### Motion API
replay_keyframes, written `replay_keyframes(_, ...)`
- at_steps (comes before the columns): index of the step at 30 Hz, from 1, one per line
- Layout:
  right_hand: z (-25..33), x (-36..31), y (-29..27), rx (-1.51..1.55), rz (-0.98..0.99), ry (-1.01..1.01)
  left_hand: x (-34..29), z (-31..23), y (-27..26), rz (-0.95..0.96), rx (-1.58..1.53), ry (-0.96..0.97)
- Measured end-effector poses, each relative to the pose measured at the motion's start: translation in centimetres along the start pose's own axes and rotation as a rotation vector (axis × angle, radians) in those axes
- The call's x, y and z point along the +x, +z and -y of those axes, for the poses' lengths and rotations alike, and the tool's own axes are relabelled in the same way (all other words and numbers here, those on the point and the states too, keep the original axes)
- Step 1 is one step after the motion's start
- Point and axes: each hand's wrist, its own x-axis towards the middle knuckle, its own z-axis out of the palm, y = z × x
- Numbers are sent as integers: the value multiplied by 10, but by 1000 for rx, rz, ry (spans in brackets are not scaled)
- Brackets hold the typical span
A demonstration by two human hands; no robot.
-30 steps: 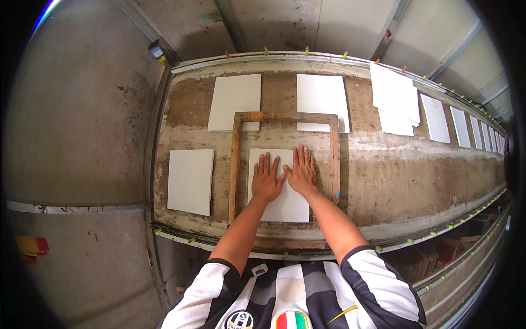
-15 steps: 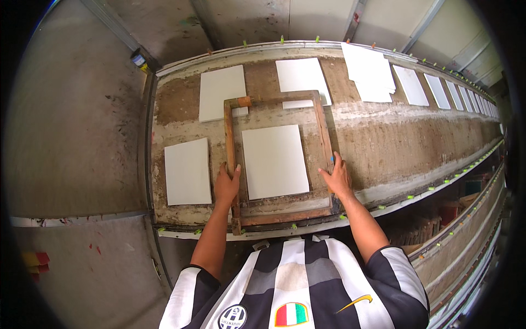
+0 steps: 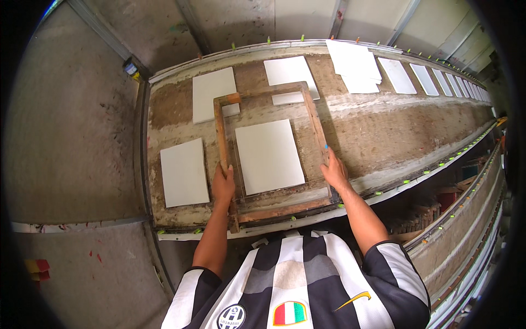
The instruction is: The person places white rectangular tiles into wooden frames on a conveyor belt. They adjust the tiles to fit within the frame and then move the frame along the belt to the next position. The process is repeated for multiple tiles.
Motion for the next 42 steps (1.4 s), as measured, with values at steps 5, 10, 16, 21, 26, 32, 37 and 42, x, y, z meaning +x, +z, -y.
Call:
replay_keyframes(5,5,3,-19,43,-62,-67,-4,-29,-21,-18,-88,34)
replay_keyframes(10,-14,24,-52,111,-118,-93,-2,-63,-15,-51,-130,139)
replay_keyframes(16,-72,50,-99,140,-175,-125,-6,-126,28,-61,-161,217)
replay_keyframes(21,-137,66,-136,131,-148,-63,-22,-177,87,-37,-77,174)
replay_keyframes(26,-218,86,-155,96,-154,-51,-43,-218,152,13,-81,126)
replay_keyframes(32,-251,104,-172,42,-89,-40,-60,-221,210,-51,-130,133)
replay_keyframes(37,-270,106,-171,44,-62,-65,-71,-209,233,-135,-107,174)
replay_keyframes(42,-288,107,-163,38,-102,-112,-82,-228,230,-81,-159,94)
